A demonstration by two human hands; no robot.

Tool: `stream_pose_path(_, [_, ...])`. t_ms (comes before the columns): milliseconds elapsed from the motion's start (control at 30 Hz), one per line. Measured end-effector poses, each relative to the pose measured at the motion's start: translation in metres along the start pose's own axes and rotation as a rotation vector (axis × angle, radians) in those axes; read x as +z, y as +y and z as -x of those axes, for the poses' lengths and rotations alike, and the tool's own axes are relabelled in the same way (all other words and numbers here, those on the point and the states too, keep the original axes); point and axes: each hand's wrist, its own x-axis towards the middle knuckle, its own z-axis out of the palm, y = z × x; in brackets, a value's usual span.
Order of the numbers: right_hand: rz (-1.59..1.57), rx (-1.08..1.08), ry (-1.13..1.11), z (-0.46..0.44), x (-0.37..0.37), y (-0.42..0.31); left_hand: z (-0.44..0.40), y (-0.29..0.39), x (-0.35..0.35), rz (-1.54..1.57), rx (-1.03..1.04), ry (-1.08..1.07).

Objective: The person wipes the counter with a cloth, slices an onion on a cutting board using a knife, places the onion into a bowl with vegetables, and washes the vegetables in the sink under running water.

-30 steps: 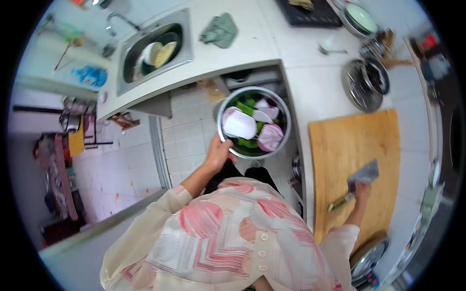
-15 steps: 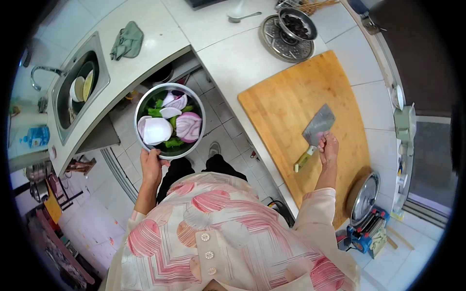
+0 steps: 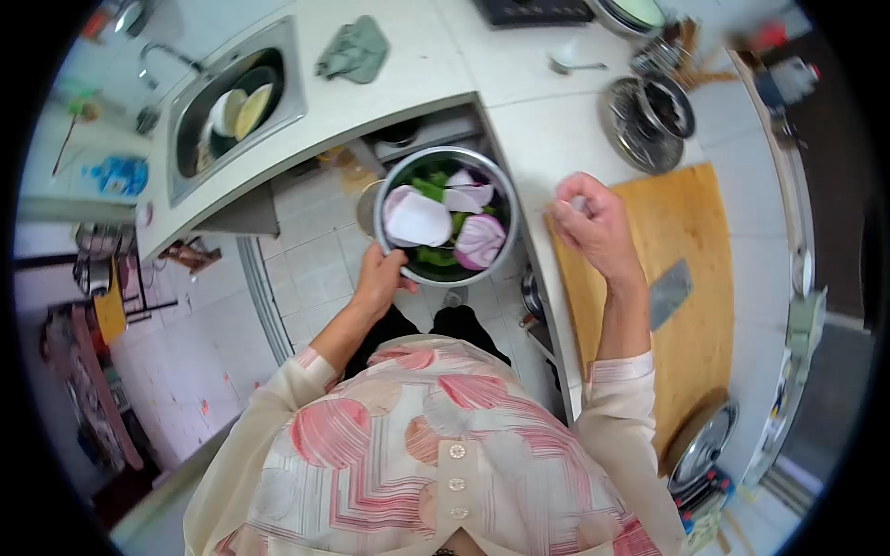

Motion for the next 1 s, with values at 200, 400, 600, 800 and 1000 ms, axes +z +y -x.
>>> stream_pose_path(200, [0.581,-0.281,-0.395,-0.078,0.123,-0.03,0.006,0.04,-0.043,0.062,0.086,0.0])
stream_pose_path(400, [0.82,-0.673,-0.628,-0.157,0.277,-0.041,0.002,0.087,-0.169,0.109,0.137,0.099])
stream_pose_path(600, [0.717,-0.761,-0.586,-0.224,0.413,-0.025,-0.001,0.134,-0.293,0.166,0.19,0.254])
stream_pose_path(800, [0.522,-0.471,-0.421,-0.268,0.459,-0.017,-0.031,0.143,-0.383,0.231,0.196,0.358])
stream_pose_path(1000, [0.472,-0.235,-0.346,-0.358,0.451,0.006,-0.071,0.167,-0.424,0.277,0.194,0.404])
